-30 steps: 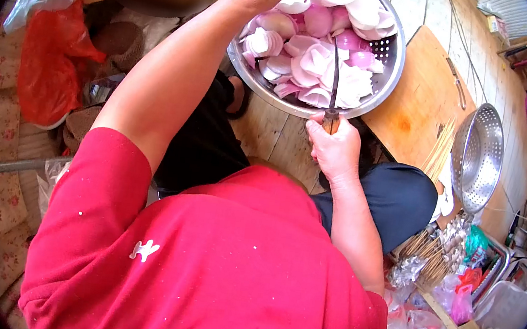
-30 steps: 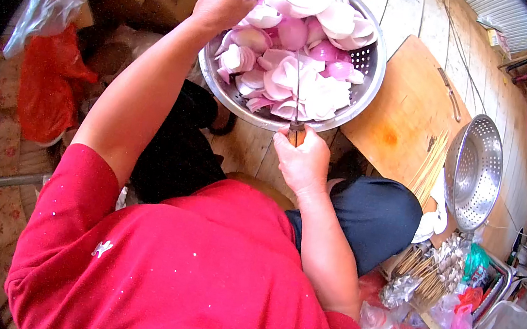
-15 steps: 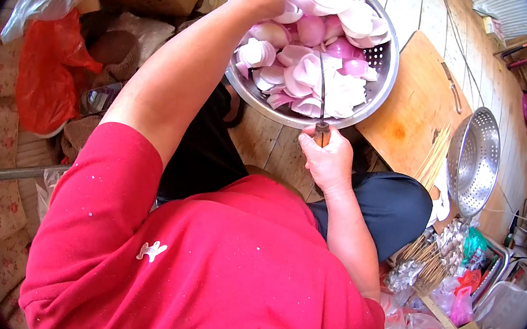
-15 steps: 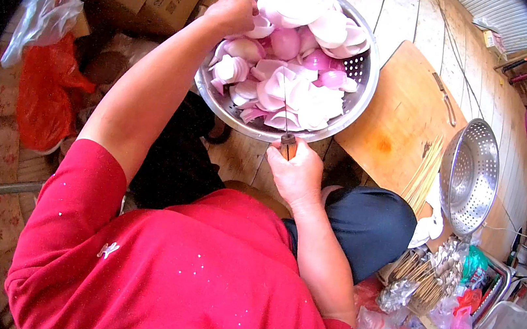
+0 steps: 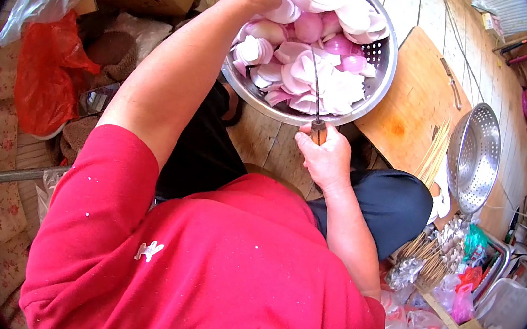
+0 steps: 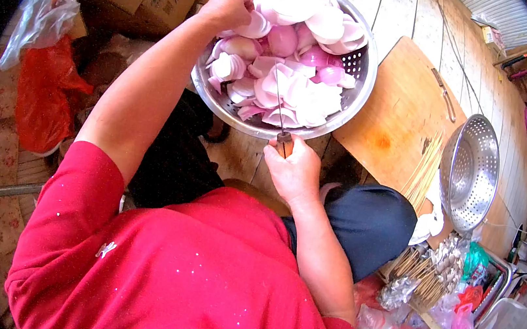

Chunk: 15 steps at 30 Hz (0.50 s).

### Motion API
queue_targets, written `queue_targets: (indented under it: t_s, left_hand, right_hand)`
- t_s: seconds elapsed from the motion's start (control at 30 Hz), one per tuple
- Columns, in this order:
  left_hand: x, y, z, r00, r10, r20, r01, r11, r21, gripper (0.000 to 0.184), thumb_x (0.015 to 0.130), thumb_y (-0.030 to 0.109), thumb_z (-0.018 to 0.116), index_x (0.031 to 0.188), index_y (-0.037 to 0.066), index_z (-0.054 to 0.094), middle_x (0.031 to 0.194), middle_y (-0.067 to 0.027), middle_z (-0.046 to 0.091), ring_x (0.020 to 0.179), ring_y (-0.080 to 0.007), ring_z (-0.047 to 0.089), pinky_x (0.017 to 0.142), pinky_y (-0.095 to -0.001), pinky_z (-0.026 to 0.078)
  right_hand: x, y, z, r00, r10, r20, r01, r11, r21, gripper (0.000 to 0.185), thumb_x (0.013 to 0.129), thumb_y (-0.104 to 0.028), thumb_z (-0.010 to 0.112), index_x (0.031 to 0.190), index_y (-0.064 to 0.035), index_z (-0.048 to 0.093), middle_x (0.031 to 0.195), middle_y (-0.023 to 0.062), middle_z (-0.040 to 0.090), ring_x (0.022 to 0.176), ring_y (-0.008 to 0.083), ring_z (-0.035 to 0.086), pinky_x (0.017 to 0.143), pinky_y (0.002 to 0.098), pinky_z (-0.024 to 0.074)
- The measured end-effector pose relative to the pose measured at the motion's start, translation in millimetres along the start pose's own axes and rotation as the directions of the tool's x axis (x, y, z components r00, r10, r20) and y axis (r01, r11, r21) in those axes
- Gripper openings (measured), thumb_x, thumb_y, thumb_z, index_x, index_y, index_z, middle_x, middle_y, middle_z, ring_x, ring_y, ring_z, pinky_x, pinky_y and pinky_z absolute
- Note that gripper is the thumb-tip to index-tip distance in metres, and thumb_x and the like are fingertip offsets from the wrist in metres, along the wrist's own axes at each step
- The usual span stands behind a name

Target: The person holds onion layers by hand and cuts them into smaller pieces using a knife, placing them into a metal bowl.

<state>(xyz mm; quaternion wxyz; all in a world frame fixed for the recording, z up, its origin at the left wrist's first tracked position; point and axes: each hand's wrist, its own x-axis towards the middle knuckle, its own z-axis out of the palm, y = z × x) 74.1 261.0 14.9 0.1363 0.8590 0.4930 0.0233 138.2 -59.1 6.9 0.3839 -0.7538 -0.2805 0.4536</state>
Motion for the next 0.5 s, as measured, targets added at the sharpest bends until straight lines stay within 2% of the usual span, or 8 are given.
queue_targets:
  t_s: [0.1,0.17,0.2,0.27,0.3,0.37,0.4,0.5]
  left_hand:
    - [3.1,-10.4,-3.3,0.997,0.063,-0.04,-0.065,0.996,-0.058,0.025,0.074,0.021,0.067,0.098,0.014,0.068,0.094,-0.0116,0.068,0.091,-0.0287,0.064,0.081,-0.0369,0.05]
    - [3.7,-14.6,-4.7,0.992,0.092,-0.091,-0.102,0.988,-0.117,0.024,0.073,0.022,0.069,0.095,0.012,0.068,0.09,-0.0127,0.068,0.087,-0.0284,0.064,0.08,-0.0373,0.05]
    - [2.1,-13.6,-11.4,0.988,0.095,-0.118,-0.111,0.984,-0.136,0.025,0.073,0.022,0.069,0.095,0.011,0.068,0.091,-0.0132,0.068,0.087,-0.0278,0.064,0.08,-0.0374,0.05]
    - [-4.4,-12.2,-16.7,0.972,0.097,-0.214,-0.133,0.978,-0.158,0.026,0.075,0.026,0.071,0.095,0.01,0.068,0.092,-0.0135,0.068,0.087,-0.0277,0.064,0.08,-0.0384,0.05]
    - [-9.1,-10.5,-21.2,0.973,0.094,-0.213,-0.13,0.979,-0.159,0.026,0.075,0.026,0.071,0.095,0.01,0.068,0.092,-0.0135,0.068,0.087,-0.0277,0.064,0.08,-0.0384,0.05]
    - [-16.8,-7.9,-31.4,0.935,0.062,-0.348,-0.171,0.941,-0.293,0.018,0.079,0.013,0.06,0.093,0.002,0.064,0.088,-0.0224,0.065,0.085,-0.0367,0.063,0.077,-0.0405,0.05]
    - [-17.0,-8.3,-31.7,0.931,0.022,-0.365,-0.151,0.932,-0.33,0.015,0.08,0.013,0.06,0.09,0.003,0.063,0.087,-0.0227,0.065,0.084,-0.0382,0.063,0.076,-0.042,0.049]
    - [-9.3,-16.7,-29.1,0.845,0.065,-0.53,-0.253,0.923,-0.29,0.014,0.081,0.014,0.059,0.087,0.002,0.062,0.085,-0.0226,0.065,0.083,-0.0386,0.063,0.076,-0.0431,0.05]
  right_hand:
    - [1.1,0.9,1.2,1.0,-0.023,-0.003,0.023,1.0,0.018,0.023,0.076,-0.017,0.07,0.091,-0.0017,0.063,0.078,0.005,0.068,0.072,0.0123,0.064,0.071,0.0287,0.05]
    - [0.1,-1.2,1.9,0.999,-0.044,-0.013,0.044,0.998,0.044,0.019,0.079,-0.013,0.069,0.093,-0.0023,0.063,0.075,0.0023,0.066,0.064,0.0107,0.061,0.062,0.0266,0.0488]
    - [-2.6,-5.2,0.2,0.999,-0.043,-0.012,0.043,0.998,0.044,0.019,0.079,-0.013,0.069,0.093,-0.0023,0.063,0.075,0.0023,0.066,0.064,0.0107,0.061,0.062,0.0266,0.0488]
    - [-10.9,-17.2,-5.9,0.998,-0.017,0.059,0.002,0.969,0.247,0.015,0.081,-0.009,0.068,0.094,-0.0032,0.062,0.073,-0.0002,0.062,0.054,0.0078,0.054,0.051,0.0235,0.0445]
    - [-13.5,-19.4,-8.1,0.998,-0.016,0.062,0.0,0.969,0.246,0.015,0.081,-0.009,0.068,0.094,-0.0032,0.062,0.073,-0.0002,0.062,0.054,0.0078,0.054,0.051,0.0235,0.0445]
    - [-20.0,-22.7,-14.0,0.994,-0.086,0.074,0.048,0.908,0.415,0.014,0.083,-0.007,0.069,0.094,-0.0036,0.062,0.072,-0.0012,0.058,0.049,0.0049,0.048,0.044,0.0211,0.0396]
    - [-25.5,-28.7,-18.7,0.993,-0.084,0.088,0.038,0.902,0.431,0.016,0.082,-0.008,0.07,0.095,-0.003,0.062,0.072,-0.0001,0.059,0.05,0.0055,0.049,0.044,0.0213,0.0408]
    - [-37.2,-35.7,-32.3,0.976,-0.1,0.193,0.012,0.912,0.41,0.022,0.08,-0.006,0.072,0.098,-0.0032,0.062,0.072,-0.0003,0.059,0.051,0.0047,0.049,0.045,0.0198,0.0399]
